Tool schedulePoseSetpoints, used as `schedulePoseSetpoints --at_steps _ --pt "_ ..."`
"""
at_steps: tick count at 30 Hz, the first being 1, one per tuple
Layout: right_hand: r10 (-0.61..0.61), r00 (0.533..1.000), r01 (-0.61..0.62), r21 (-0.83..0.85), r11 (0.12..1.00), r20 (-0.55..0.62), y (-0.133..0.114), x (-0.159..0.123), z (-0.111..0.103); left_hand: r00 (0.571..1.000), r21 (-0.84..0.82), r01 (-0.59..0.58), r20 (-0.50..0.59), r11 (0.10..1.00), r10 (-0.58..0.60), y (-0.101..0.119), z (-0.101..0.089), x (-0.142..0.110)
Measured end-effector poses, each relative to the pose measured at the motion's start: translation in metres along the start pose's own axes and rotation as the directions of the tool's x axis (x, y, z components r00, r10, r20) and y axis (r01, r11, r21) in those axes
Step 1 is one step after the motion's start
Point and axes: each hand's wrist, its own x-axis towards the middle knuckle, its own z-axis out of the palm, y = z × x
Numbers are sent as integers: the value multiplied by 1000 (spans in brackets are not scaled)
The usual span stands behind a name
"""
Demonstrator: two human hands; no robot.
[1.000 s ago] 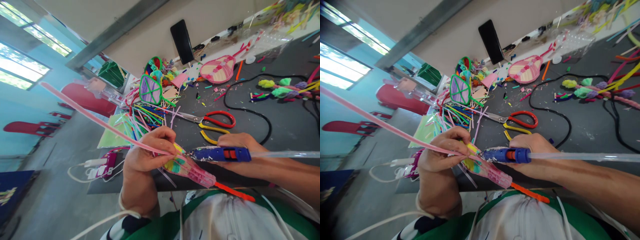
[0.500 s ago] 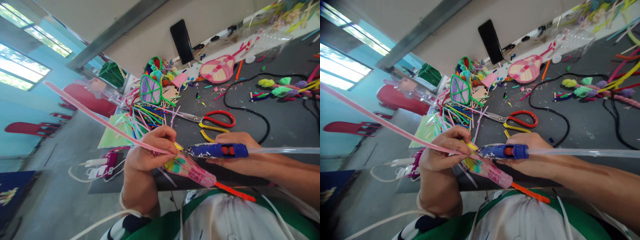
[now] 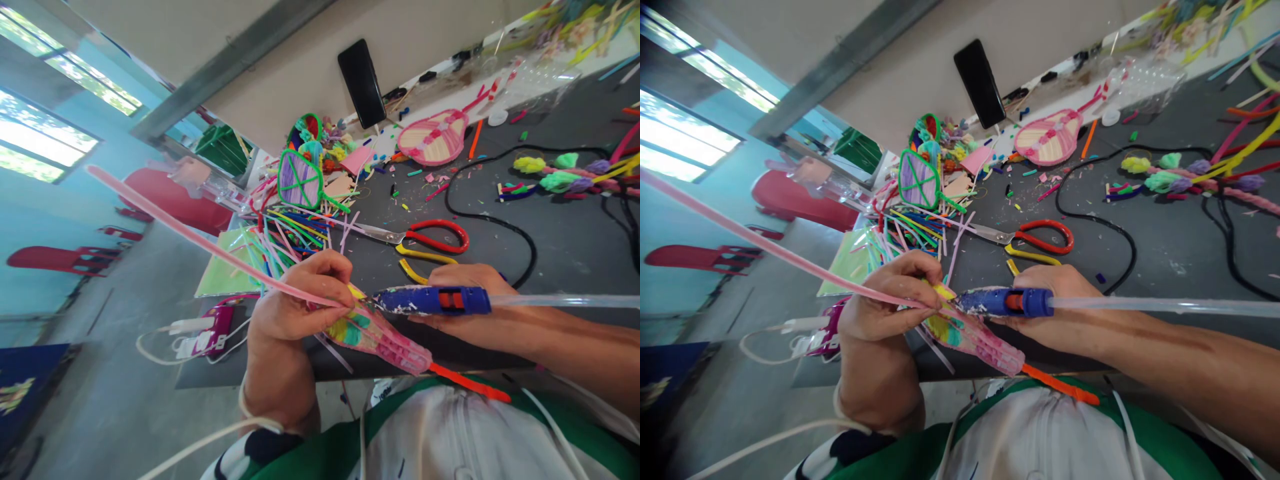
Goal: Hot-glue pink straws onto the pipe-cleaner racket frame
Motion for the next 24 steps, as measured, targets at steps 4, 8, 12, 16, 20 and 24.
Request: schedulePoseSetpoints --at_steps 4,8,12,16,20,24 --pt "-23 999 24 20 1000 -37 3 -2 3 1000 -3 2 0 1000 -2 1 0 0" --pt "-16 999 20 70 997 -52 5 -4 4 1000 4 0 4 1000 0 1 -1 1" --pt "14 1000 -12 62 998 -24 5 -5 2 1000 13 7 10 1000 -7 1 -1 0" --pt "37 999 -37 63 997 2 4 -5 0 1000 5 5 -2 1000 -5 0 -1 0" --pt "78 996 -80 92 992 34 3 -5 -2 1000 4 3 -13 1000 -3 0 -1 0" --pt "84 995 -90 111 990 58 4 -6 -3 1000 17 19 5 1000 -19 -1 -2 -1"
